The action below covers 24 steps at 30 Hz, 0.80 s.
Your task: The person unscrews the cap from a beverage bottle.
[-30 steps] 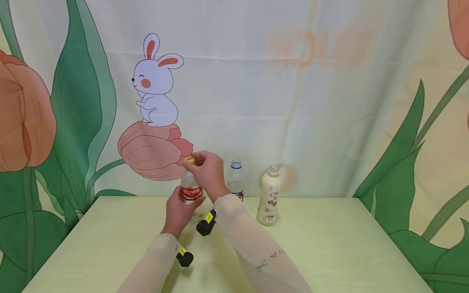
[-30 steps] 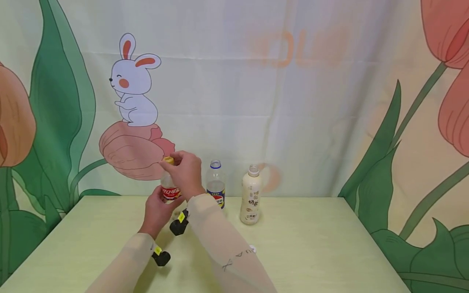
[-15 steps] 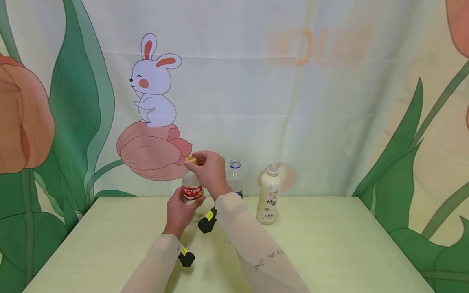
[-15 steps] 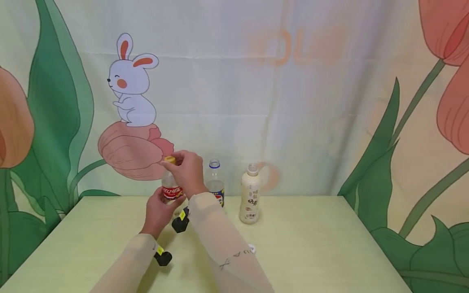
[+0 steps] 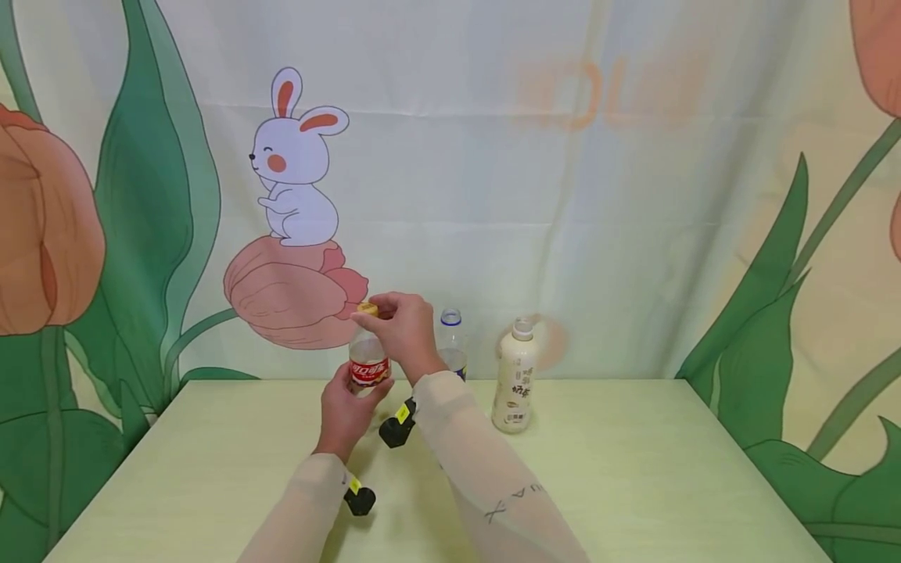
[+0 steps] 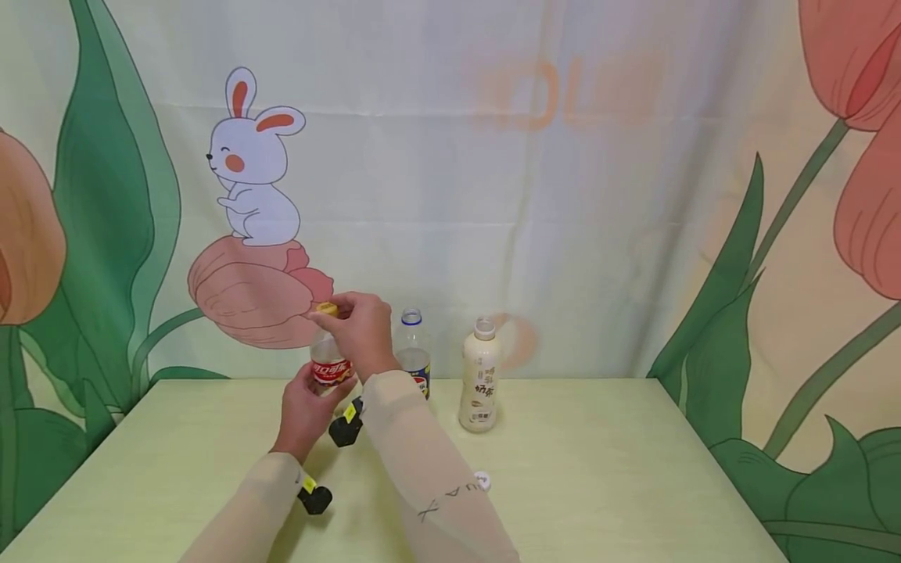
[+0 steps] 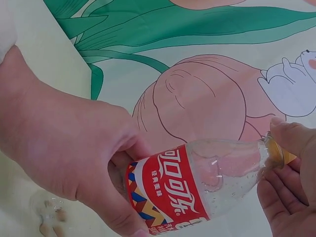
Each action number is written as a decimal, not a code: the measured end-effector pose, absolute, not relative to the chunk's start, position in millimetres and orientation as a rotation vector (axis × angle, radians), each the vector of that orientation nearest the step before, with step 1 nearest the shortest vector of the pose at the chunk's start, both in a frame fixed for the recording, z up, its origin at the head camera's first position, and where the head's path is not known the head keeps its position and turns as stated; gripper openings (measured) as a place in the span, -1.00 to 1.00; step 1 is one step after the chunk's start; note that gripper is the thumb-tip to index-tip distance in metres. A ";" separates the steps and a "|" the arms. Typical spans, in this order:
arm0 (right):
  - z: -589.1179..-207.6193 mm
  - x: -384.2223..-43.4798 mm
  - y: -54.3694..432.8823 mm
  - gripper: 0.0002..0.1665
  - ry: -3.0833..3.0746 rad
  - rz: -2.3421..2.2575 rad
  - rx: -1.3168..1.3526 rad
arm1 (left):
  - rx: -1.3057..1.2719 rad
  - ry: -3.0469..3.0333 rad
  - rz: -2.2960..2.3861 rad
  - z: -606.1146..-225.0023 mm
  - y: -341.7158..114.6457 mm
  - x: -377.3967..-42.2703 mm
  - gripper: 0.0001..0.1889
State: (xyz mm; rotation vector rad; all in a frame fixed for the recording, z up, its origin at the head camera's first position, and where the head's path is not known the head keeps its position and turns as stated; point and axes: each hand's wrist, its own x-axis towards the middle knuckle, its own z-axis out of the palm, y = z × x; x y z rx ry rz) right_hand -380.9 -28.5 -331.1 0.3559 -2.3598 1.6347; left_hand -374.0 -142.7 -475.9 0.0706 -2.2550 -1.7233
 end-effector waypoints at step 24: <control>-324.9 -374.8 -25.6 -0.57 -2.425 1.566 0.417 | 0.070 -2.324 -1.663 -470.0 -148.6 -366.9 -0.17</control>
